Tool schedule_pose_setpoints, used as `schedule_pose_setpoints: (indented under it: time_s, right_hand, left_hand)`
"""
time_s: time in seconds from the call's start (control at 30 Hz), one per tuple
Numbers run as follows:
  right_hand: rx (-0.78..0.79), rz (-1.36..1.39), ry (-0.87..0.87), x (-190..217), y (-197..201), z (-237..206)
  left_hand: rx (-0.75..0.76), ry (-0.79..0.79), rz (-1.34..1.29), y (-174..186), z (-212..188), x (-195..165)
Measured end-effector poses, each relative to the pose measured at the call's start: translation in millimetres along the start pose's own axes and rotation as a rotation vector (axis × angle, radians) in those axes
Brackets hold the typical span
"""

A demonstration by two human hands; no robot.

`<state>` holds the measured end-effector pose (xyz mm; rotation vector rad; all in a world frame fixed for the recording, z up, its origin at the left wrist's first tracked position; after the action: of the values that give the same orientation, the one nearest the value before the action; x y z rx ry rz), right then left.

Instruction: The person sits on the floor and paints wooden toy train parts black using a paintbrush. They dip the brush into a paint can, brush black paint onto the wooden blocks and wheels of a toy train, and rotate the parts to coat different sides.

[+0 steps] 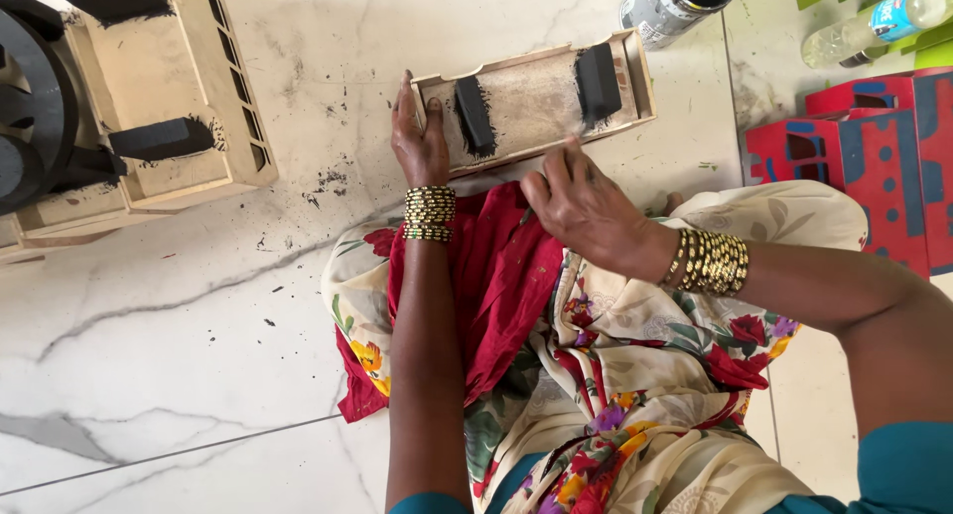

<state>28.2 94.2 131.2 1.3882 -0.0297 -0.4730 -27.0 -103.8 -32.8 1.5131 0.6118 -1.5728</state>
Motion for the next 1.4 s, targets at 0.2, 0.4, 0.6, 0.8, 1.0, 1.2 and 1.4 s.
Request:
schedule_pose_setpoints:
  time_s: [0.2, 0.4, 0.6, 0.8, 1.0, 1.2, 1.4]
  right_hand:
    - [-0.073, -0.091, 0.044, -37, -45, 26]
    - [0.097, 0.144, 0.004, -25, -23, -3]
    - [-0.227, 1.036, -0.489, -80, 53, -45]
    - [-0.699, 0.966, -0.776, -207, 30, -79]
    - [-0.706, 1.050, -0.701, -197, 13, -81]
    - [-0.631, 1.064, -0.761, -212, 20, -123]
    - [-1.048, 1.632, -1.076, -238, -64, -147]
  left_hand:
    - [-0.013, -0.005, -0.001, 0, -2, 1]
    - [0.022, -0.020, -0.024, -3, -2, -4]
    - [0.042, 0.029, -0.011, -6, -3, 11]
    - [0.081, -0.168, 0.099, -5, -6, -7]
    - [0.107, 0.391, 0.161, 2, -11, 18]
    - [-0.140, -0.525, 0.065, 20, -25, -119]
    - [0.213, -0.630, 0.560, -121, -88, -140]
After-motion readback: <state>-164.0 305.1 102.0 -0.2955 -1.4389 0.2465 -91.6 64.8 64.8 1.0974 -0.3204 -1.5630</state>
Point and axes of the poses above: each hand's wrist, its own z-axis towards the middle knuckle, its own y-axis out of the back of the hand, x = y × z, the point moved 10 cm from there along z, towards the middle knuckle, and after that the axes turned 13 degrees about -x, right-handed, at the moved point
